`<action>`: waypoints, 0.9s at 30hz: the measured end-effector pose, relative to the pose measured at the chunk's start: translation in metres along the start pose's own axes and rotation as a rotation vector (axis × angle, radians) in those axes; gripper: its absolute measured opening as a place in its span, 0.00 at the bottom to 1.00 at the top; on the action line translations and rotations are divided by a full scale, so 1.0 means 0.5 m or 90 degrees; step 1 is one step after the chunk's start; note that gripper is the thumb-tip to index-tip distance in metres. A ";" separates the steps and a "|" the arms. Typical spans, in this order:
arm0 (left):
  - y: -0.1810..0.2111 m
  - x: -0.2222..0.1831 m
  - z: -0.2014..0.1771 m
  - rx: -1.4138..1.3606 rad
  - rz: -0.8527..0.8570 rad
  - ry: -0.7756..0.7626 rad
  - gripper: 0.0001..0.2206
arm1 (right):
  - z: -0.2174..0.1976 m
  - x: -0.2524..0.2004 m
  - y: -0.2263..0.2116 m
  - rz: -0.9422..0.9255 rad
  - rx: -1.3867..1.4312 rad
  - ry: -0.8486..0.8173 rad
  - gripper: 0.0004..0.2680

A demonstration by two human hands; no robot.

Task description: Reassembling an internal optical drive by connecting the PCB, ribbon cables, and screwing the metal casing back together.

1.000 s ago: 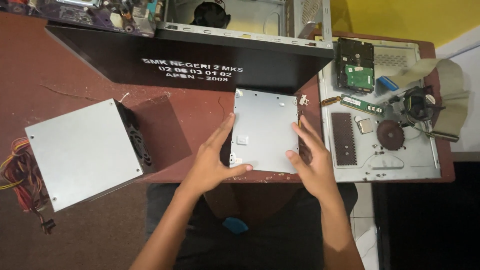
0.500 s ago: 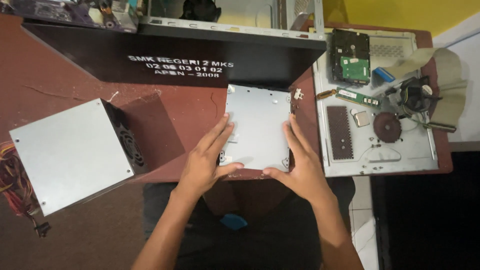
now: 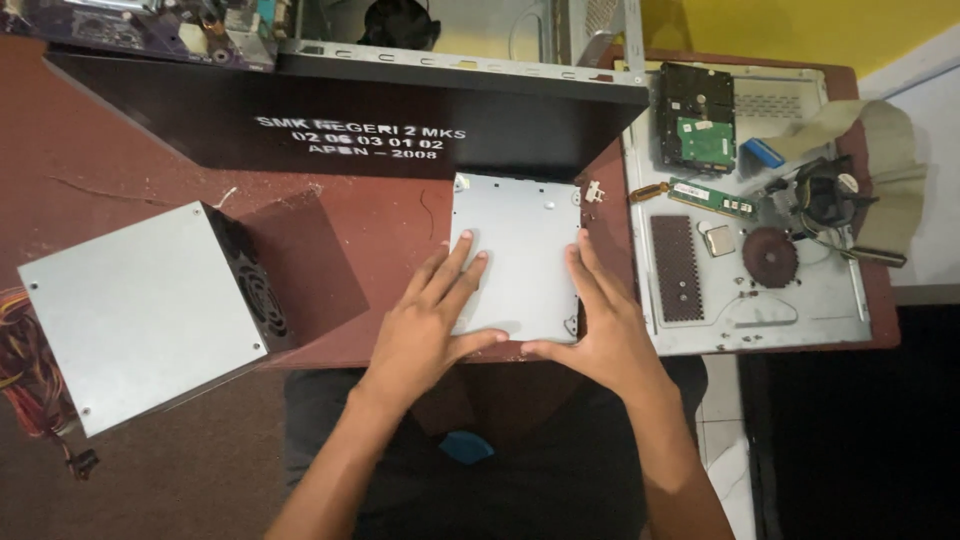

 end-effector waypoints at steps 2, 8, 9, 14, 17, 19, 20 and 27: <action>0.010 0.001 -0.014 0.001 0.002 -0.030 0.41 | -0.001 -0.004 0.002 -0.005 -0.003 -0.003 0.46; 0.013 0.006 -0.037 -0.036 0.022 -0.115 0.46 | -0.007 -0.001 0.008 -0.031 0.000 -0.006 0.45; 0.015 0.005 -0.040 -0.063 0.038 -0.115 0.44 | -0.007 -0.004 0.013 -0.041 -0.006 0.002 0.45; 0.027 0.022 -0.067 -0.100 0.070 -0.050 0.40 | -0.038 0.020 0.020 -0.052 0.024 0.037 0.43; 0.015 0.026 -0.047 -0.060 0.066 -0.066 0.42 | -0.027 0.011 0.017 -0.035 -0.013 0.019 0.43; 0.009 0.018 -0.037 -0.033 0.048 -0.080 0.38 | -0.009 -0.002 0.008 -0.025 -0.024 -0.002 0.43; 0.008 0.018 -0.031 -0.006 0.039 -0.098 0.36 | -0.005 -0.004 0.005 -0.019 -0.062 -0.007 0.43; 0.008 0.018 -0.010 0.151 0.042 -0.135 0.43 | -0.007 -0.002 -0.016 -0.029 -0.093 -0.029 0.41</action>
Point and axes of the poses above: each hand's wrist, its own x-axis towards the middle knuckle, its own z-axis out of the palm, y = z × x, the point moved 8 cm from there along x, towards the middle knuckle, and after that the axes turned 3 degrees about -z, right-handed, at the moved point
